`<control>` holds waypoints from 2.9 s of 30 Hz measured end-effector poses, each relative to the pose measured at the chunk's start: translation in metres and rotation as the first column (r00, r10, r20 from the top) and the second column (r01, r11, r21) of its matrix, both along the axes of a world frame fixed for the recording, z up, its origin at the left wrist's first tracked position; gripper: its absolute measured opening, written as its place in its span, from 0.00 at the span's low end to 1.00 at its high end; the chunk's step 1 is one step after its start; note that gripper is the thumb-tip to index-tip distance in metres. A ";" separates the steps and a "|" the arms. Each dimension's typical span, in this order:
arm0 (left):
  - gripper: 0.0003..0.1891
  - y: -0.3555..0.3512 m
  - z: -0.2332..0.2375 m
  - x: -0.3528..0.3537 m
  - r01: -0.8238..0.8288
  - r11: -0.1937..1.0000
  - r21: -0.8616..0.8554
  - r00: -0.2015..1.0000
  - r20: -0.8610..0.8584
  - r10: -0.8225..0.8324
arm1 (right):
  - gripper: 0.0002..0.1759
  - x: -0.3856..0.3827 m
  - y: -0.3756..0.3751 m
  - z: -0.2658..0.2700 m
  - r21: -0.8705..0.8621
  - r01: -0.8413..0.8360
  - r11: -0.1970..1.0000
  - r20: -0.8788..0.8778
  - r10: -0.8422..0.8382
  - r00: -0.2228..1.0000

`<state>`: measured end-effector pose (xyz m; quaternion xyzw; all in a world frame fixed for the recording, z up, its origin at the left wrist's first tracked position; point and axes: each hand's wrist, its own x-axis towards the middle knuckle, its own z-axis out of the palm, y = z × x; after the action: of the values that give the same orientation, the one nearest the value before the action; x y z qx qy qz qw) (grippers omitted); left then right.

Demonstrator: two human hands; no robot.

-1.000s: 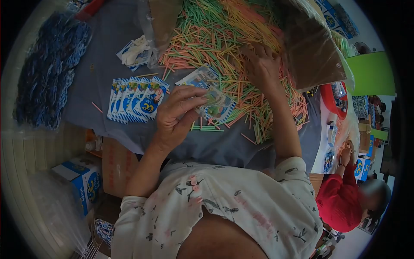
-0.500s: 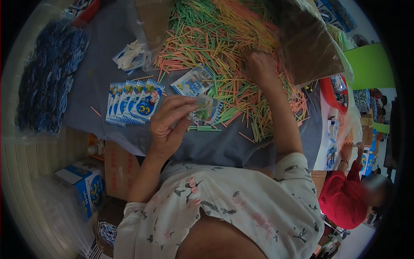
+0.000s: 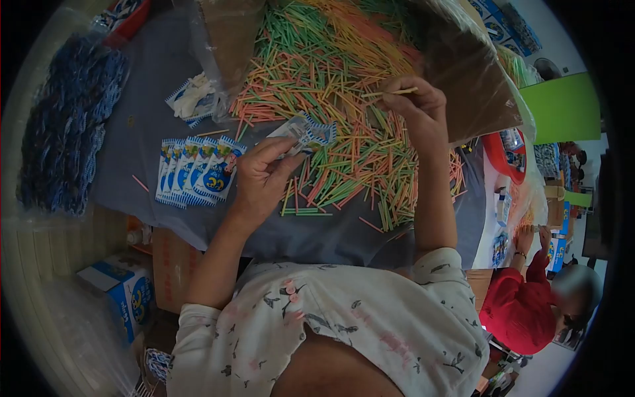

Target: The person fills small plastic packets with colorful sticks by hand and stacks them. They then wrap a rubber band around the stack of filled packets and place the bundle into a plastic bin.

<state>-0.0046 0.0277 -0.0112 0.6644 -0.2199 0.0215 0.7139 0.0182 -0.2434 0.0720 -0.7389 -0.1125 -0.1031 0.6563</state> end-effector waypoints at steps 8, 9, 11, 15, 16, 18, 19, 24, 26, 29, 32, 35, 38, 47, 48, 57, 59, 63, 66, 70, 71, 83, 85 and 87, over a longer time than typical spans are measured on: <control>0.15 -0.003 -0.005 -0.002 -0.018 0.999 -0.048 0.994 0.104 0.023 | 0.09 -0.022 0.066 0.026 -0.365 -0.208 0.907 0.099 0.260 0.960; 0.15 -0.001 -0.007 -0.003 -0.023 0.999 -0.049 0.994 0.103 0.027 | 0.09 -0.022 0.069 0.024 -0.443 -0.158 0.883 0.106 0.226 0.968; 0.15 0.004 -0.011 -0.004 -0.053 0.998 0.038 0.987 0.151 0.047 | 0.09 -0.021 0.068 0.018 -0.342 -0.205 0.917 0.100 0.252 0.962; 0.15 0.011 -0.010 -0.006 -0.082 0.996 0.020 0.987 0.142 0.078 | 0.09 -0.024 0.065 0.028 -0.111 -0.247 0.963 0.117 0.260 0.959; 0.15 0.013 -0.011 -0.006 -0.082 0.996 0.028 0.985 0.152 0.077 | 0.09 -0.024 0.066 0.028 -0.112 -0.250 0.962 0.117 0.263 0.958; 0.15 0.015 -0.011 -0.004 -0.081 0.996 0.030 0.983 0.165 0.075 | 0.09 -0.024 0.067 0.029 -0.243 -0.252 0.937 0.093 0.282 0.955; 0.16 0.017 -0.012 -0.005 -0.061 0.997 0.038 0.985 0.162 0.054 | 0.09 -0.023 0.068 0.029 -0.248 -0.252 0.935 0.094 0.282 0.955; 0.14 0.019 0.000 -0.008 -0.085 0.991 0.106 0.967 0.250 0.056 | 0.08 -0.026 0.083 0.017 -0.556 -0.236 0.797 0.152 0.377 0.914; 0.14 0.019 -0.002 -0.009 -0.100 0.977 0.188 0.959 0.280 0.044 | 0.08 -0.031 0.091 0.020 -0.451 -0.306 0.838 0.071 0.376 0.924; 0.15 0.017 -0.003 -0.015 -0.060 0.996 0.066 0.985 0.167 0.048 | 0.08 -0.033 0.096 0.018 -0.216 -0.347 0.913 -0.044 0.346 0.937; 0.15 0.018 -0.001 -0.016 -0.016 0.998 0.062 0.990 0.139 0.007 | 0.11 -0.034 0.103 0.009 -0.061 -0.234 0.970 -0.043 0.232 0.972; 0.16 0.014 -0.006 -0.018 0.039 0.994 -0.100 0.996 0.086 -0.031 | 0.11 -0.035 0.109 0.005 -0.330 -0.047 0.943 0.269 0.142 0.953; 0.15 0.013 -0.007 -0.025 0.015 0.979 -0.203 0.997 -0.065 -0.029 | 0.10 -0.033 0.106 0.004 -0.547 0.092 0.832 0.384 0.152 0.911; 0.12 0.026 -0.013 -0.034 0.071 0.997 -0.027 0.974 -0.213 -0.075 | 0.21 -0.047 0.098 -0.018 -0.529 -0.116 0.841 0.232 0.274 0.933; 0.12 0.028 -0.005 -0.039 0.036 0.999 -0.014 0.971 -0.236 -0.038 | 0.20 -0.049 0.092 -0.013 -0.498 -0.138 0.856 0.169 0.252 0.953; 0.23 0.075 -0.015 -0.019 -0.672 0.261 0.692 0.734 0.670 0.113 | 0.11 -0.046 0.045 -0.046 -0.471 -0.063 0.880 0.070 0.108 0.992; 0.22 0.082 -0.011 -0.014 -0.652 0.283 0.703 0.749 0.655 0.098 | 0.11 -0.044 0.035 -0.040 -0.552 -0.007 0.834 0.111 0.081 0.991; 0.19 0.096 -0.007 -0.009 -0.622 0.303 0.722 0.775 0.623 0.106 | 0.10 -0.009 -0.002 -0.040 -0.707 0.210 0.675 0.321 0.041 0.946; 0.16 0.100 0.008 -0.010 -0.500 0.513 0.697 0.863 0.445 0.237 | 0.10 0.018 -0.040 -0.036 -0.783 0.418 0.460 0.458 -0.029 0.889; 0.15 0.111 0.027 -0.007 -0.372 0.513 0.773 0.916 0.215 0.340 | 0.11 0.059 -0.079 -0.034 -0.818 0.492 0.299 0.499 -0.060 0.865; 0.15 0.105 0.035 -0.007 -0.535 0.340 0.774 0.841 0.447 0.305 | 0.11 0.072 -0.082 -0.035 -0.818 0.491 0.301 0.497 -0.062 0.866; 0.10 -0.023 0.011 0.001 -0.397 0.430 0.811 0.810 0.530 -0.252 | 0.20 0.162 -0.018 -0.062 -0.914 0.256 -0.314 0.330 -0.209 0.921; 0.10 -0.024 0.006 -0.001 -0.406 0.466 0.787 0.799 0.552 -0.236 | 0.18 0.170 -0.014 -0.068 -0.929 0.216 -0.302 0.293 -0.240 0.925; 0.10 -0.017 -0.003 0.001 -0.426 0.476 0.769 0.797 0.568 -0.206 | 0.18 0.173 -0.019 -0.071 -0.943 0.233 -0.237 0.290 -0.247 0.925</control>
<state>-0.0039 0.0109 -0.0141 0.9025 -0.3636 0.1617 0.1647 0.1914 -0.2619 0.0005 -0.9788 -0.0016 -0.1020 -0.1774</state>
